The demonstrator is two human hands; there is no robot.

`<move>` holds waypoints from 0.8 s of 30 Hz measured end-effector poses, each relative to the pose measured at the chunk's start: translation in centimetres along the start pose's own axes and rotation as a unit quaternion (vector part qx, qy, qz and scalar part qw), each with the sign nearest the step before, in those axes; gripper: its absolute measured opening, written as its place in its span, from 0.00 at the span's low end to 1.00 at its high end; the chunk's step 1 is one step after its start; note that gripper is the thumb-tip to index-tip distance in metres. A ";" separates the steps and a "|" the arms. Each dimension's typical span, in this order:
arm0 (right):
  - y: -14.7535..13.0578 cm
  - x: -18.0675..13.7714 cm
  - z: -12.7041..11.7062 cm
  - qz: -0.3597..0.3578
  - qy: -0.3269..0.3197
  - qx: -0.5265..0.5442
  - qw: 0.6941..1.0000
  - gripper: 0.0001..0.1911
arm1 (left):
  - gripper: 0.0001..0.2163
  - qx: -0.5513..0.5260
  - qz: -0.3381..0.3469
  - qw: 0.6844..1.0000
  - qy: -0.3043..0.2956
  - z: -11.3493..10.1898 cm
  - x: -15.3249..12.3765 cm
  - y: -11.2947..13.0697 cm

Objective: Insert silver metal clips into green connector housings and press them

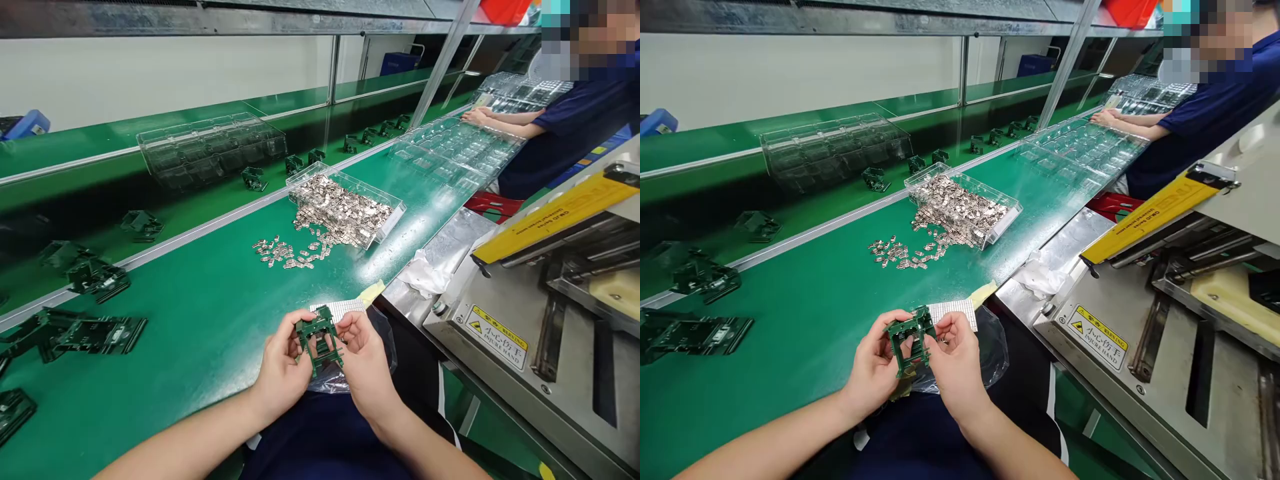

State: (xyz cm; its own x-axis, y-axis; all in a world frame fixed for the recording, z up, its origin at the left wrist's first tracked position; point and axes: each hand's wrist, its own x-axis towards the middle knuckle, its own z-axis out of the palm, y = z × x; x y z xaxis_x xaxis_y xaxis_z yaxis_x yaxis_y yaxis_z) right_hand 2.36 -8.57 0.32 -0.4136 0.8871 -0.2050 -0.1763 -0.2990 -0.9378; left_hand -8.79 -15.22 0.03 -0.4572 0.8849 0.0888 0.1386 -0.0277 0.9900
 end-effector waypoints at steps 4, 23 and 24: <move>0.0 -0.5 -1.3 -0.025 0.006 0.003 1.000 0.15 | 0.12 0.033 0.010 0.999 -0.036 0.5 0.6 0.4; 5.1 0.2 -5.6 -0.054 0.029 -0.232 0.971 0.24 | 0.15 0.191 0.044 0.980 -0.030 6.6 6.6 -1.5; 5.2 0.3 -5.7 -0.062 0.032 -0.247 0.967 0.24 | 0.15 0.194 0.046 0.979 -0.031 6.6 6.7 -1.4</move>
State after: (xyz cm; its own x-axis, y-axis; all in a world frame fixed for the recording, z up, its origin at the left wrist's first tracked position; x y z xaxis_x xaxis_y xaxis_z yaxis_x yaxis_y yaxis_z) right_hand 6.42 -7.88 -6.16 -0.3584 0.9297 -0.0854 0.2337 0.0008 -0.9723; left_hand -6.20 -6.21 -1.52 -0.3751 0.9134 0.1578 0.5065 0.0595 0.8602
